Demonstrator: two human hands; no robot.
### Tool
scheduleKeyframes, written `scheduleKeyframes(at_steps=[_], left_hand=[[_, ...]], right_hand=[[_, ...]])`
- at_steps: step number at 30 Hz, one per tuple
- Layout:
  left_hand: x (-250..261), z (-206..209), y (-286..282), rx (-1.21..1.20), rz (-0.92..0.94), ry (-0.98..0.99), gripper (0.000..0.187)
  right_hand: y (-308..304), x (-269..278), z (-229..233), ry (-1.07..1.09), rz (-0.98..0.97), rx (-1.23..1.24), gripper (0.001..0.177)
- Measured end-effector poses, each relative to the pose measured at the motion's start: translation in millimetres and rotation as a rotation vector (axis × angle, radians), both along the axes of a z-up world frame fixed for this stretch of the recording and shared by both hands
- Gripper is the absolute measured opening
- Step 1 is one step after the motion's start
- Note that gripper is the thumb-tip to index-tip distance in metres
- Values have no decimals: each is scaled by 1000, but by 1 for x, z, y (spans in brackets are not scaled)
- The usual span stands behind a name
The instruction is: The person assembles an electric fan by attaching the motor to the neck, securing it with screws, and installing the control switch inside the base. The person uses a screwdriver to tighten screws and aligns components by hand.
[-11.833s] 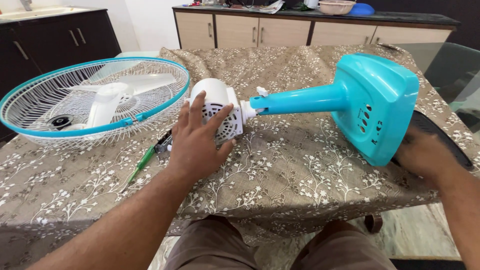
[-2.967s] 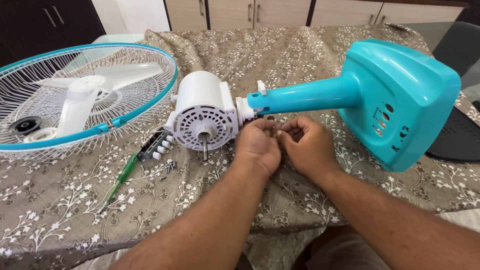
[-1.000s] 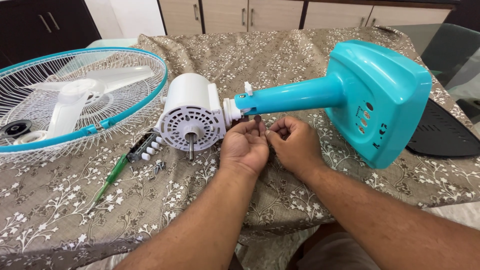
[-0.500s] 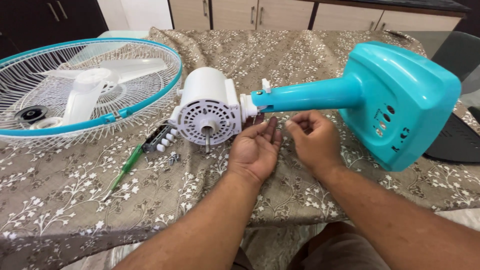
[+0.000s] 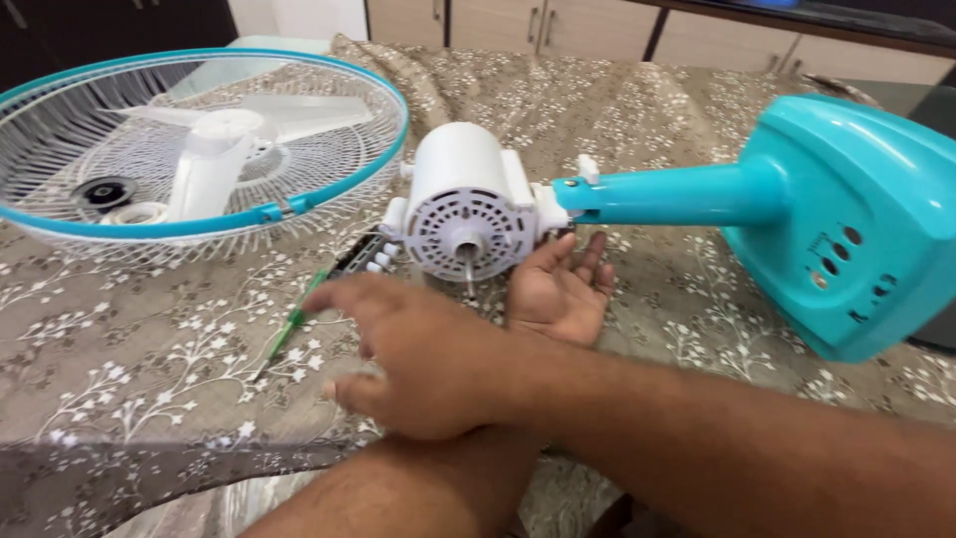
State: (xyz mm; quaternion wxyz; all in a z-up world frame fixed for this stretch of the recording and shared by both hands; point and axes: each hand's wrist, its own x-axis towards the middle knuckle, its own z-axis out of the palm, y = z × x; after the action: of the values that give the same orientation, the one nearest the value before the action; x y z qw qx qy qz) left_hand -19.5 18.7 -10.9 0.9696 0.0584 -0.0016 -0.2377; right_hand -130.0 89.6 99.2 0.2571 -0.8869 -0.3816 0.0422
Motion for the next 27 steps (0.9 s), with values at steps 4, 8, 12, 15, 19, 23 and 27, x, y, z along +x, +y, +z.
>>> scheduleKeyframes(at_steps=[4,8,12,15,19,23,27], left_hand=[[-1,-1,2,-17,-51,2,40],[-4,6,2,29,-27,18,38],[-7,7,7,10,-48,9,35],[-7,8,7,-6,-62,5,33],[-7,7,6,3,-62,27,30],[-8,7,7,9,-60,-10,27],[-8,8,9,14,-70,-24,25]], right_hand=[[24,23,-19,-84,280,-6,74],[39,47,-41,-283,293,-136,73],[48,53,-52,-387,278,-212,66],[46,51,-50,-383,269,-235,48],[43,48,-44,-385,229,-242,25],[40,45,-41,-418,201,-206,24],[35,39,-38,-615,284,-30,16]])
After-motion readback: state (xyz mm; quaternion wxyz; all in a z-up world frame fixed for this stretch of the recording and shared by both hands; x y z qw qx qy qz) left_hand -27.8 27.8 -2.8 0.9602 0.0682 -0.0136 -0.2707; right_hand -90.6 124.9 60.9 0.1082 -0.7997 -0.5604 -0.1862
